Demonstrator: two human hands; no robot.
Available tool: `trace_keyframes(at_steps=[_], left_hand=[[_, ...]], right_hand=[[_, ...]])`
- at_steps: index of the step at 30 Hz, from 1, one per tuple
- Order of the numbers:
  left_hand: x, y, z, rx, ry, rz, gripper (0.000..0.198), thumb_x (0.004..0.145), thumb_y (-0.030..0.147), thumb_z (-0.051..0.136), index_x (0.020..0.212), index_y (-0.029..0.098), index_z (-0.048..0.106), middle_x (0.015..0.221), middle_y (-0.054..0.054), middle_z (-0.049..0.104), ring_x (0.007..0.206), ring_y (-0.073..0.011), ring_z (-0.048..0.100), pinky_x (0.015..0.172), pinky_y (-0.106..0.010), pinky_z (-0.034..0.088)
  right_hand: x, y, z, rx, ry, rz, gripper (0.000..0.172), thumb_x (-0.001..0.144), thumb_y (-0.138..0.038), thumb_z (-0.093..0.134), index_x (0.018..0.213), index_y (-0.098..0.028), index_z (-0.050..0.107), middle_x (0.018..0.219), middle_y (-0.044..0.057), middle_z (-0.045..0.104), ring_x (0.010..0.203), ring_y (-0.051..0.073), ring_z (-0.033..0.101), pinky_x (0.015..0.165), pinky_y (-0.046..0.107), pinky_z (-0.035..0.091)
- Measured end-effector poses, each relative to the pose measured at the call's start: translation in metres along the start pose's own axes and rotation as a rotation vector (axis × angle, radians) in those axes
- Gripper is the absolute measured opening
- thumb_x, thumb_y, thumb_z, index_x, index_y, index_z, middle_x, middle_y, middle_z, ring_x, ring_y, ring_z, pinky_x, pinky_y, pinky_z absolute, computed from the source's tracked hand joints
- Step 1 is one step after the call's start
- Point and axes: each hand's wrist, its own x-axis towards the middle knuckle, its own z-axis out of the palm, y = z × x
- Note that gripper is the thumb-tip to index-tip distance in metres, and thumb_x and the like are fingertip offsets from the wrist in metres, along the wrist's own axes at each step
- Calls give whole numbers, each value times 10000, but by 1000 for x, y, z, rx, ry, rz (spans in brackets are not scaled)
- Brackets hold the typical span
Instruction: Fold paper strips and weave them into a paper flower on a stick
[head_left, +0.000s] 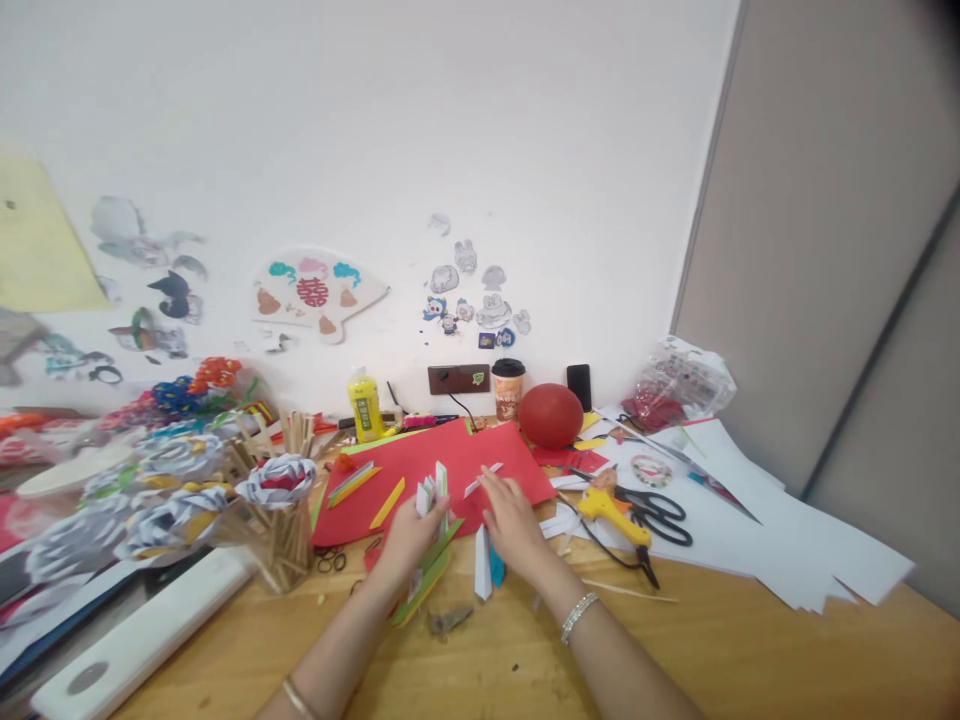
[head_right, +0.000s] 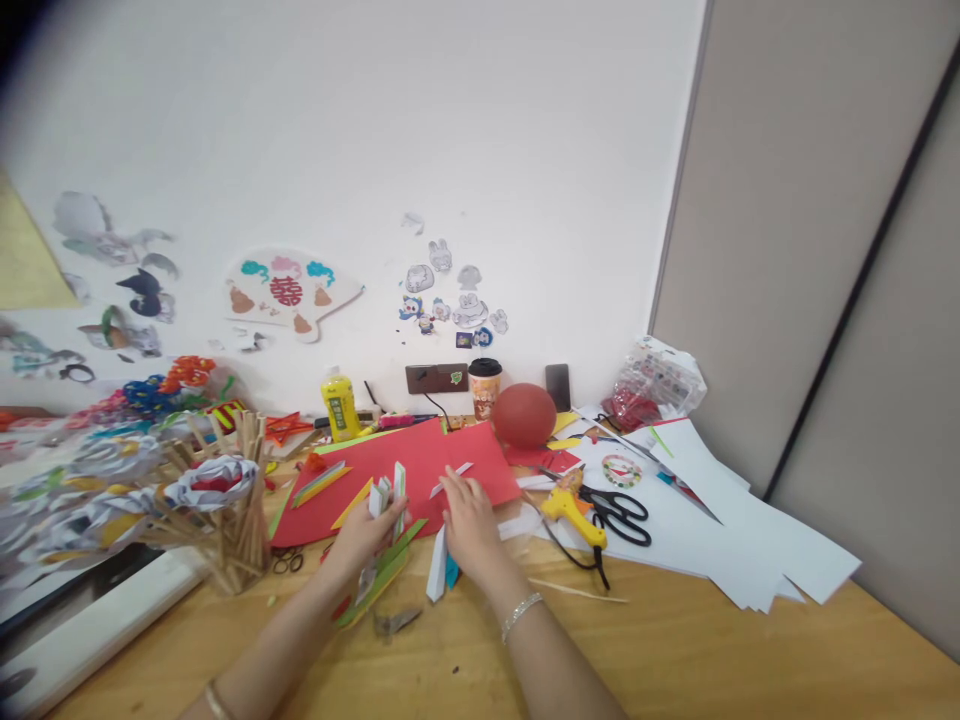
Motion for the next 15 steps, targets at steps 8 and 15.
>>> trace_keyframes(at_steps=[8, 15], left_hand=[[4, -1, -7, 81, 27, 63, 316, 587, 452, 583, 518, 144, 568, 431, 31, 470, 422, -102, 393, 445, -216, 302], [7, 2, -14, 42, 21, 44, 328, 612, 456, 575, 545, 135, 596, 377, 46, 410, 365, -82, 343, 391, -206, 257]], right_hand=[[19, 9, 16, -422, -192, -50, 422, 799, -42, 372, 1190, -178, 458, 1221, 84, 503, 1069, 209, 421, 885, 349, 317], [42, 7, 9, -502, -228, -65, 164, 790, -71, 467, 799, -120, 623, 863, 133, 605, 900, 231, 476, 741, 331, 345]])
